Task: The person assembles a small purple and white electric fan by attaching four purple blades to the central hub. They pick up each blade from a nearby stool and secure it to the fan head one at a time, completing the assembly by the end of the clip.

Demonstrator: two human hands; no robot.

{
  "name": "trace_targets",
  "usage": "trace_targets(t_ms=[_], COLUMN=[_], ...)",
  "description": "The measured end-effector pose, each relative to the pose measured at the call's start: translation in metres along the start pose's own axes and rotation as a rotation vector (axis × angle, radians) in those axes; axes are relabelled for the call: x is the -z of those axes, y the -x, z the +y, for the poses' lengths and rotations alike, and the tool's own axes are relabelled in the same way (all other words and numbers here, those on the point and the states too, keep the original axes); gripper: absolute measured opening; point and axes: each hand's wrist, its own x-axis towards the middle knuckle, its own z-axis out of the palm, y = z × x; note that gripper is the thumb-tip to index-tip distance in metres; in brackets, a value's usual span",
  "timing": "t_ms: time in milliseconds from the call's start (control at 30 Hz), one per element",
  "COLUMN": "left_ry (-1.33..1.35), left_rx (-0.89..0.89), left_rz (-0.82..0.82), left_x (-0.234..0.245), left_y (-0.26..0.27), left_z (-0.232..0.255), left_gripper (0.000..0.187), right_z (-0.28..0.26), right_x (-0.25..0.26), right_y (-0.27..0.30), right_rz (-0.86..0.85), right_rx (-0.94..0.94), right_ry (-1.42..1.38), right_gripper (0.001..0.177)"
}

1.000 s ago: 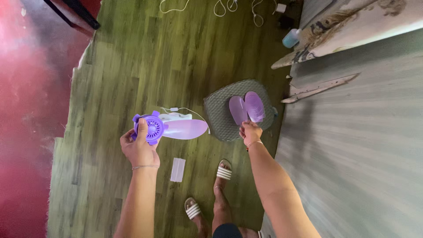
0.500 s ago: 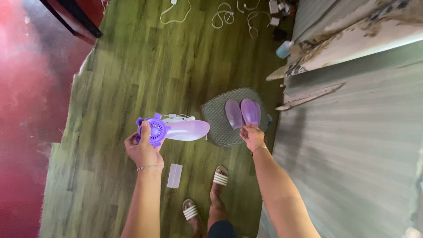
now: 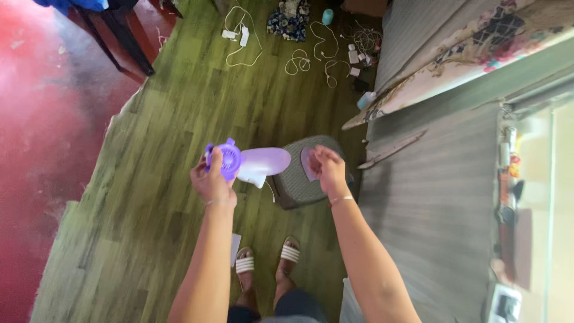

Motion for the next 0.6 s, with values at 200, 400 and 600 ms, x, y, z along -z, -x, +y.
trace_targets(t_ms=[200, 400, 600], left_ry=[0.122, 0.25, 0.225], left_rx=[-0.061, -0.071, -0.07], left_rz=[0.006, -0.143, -0.291], left_x=[-0.013, -0.028, -0.026], left_y=[0.011, 0.029, 0.028], left_z=[0.028, 0.071, 0.097], left_gripper=[0.062, 0.053, 0.048], right_z=[-0.07, -0.105, -0.096], right_x=[-0.099, -0.168, -0.216], right_y=[0.094, 0.188, 0.217], right_rz=[-0.181, -0.418, -0.332], right_rx=[0.5, 1.162, 1.32], right_ry=[0.46, 1.156, 1.442], right_gripper=[0.034, 0.087, 0.097])
